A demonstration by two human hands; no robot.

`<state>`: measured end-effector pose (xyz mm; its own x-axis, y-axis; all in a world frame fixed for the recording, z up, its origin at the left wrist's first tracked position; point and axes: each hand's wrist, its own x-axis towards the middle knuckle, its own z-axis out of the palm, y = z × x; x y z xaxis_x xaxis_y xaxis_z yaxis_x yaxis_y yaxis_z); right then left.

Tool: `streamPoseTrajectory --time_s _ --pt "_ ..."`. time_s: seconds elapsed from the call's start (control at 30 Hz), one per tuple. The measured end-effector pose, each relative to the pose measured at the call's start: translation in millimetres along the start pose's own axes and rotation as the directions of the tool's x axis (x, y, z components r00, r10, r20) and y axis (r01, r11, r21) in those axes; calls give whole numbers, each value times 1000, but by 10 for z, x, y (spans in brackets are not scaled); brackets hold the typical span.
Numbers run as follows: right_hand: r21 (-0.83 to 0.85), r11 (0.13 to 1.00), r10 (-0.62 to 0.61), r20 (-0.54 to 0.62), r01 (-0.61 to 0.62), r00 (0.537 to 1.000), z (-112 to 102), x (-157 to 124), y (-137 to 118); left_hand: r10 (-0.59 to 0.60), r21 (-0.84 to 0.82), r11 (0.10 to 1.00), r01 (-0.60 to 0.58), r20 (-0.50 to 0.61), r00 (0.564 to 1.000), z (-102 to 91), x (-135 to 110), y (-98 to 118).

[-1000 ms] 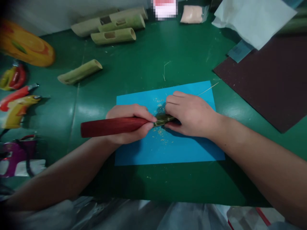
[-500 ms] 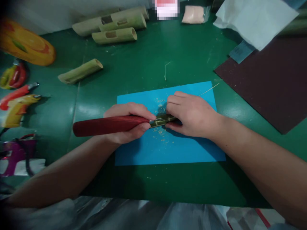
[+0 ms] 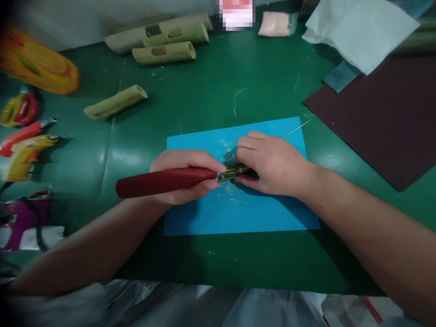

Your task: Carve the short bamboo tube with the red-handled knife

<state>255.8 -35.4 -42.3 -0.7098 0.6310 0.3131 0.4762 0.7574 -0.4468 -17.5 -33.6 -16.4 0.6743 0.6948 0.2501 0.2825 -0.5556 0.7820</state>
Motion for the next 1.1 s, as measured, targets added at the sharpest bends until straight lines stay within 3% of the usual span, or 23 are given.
streamPoseTrajectory --time_s 0.27,0.47,0.57,0.83,1.1 --pt "15 1000 7 6 -7 1000 8 0 -1 107 -58 993 -107 0 994 10 30 7" --pt "2 1000 0 -10 0 1000 20 -2 -1 -64 42 997 62 30 998 24 62 117" --pt "-2 1000 12 -2 -12 1000 20 0 -3 -78 91 993 78 -7 997 36 52 123" --pt "-8 1000 1 -15 -1 1000 11 1 1 50 63 997 -37 -215 975 48 -46 22" --pt "-196 980 -42 -40 33 998 -71 -66 -3 69 -93 991 -91 -212 975 15 -23 -21"
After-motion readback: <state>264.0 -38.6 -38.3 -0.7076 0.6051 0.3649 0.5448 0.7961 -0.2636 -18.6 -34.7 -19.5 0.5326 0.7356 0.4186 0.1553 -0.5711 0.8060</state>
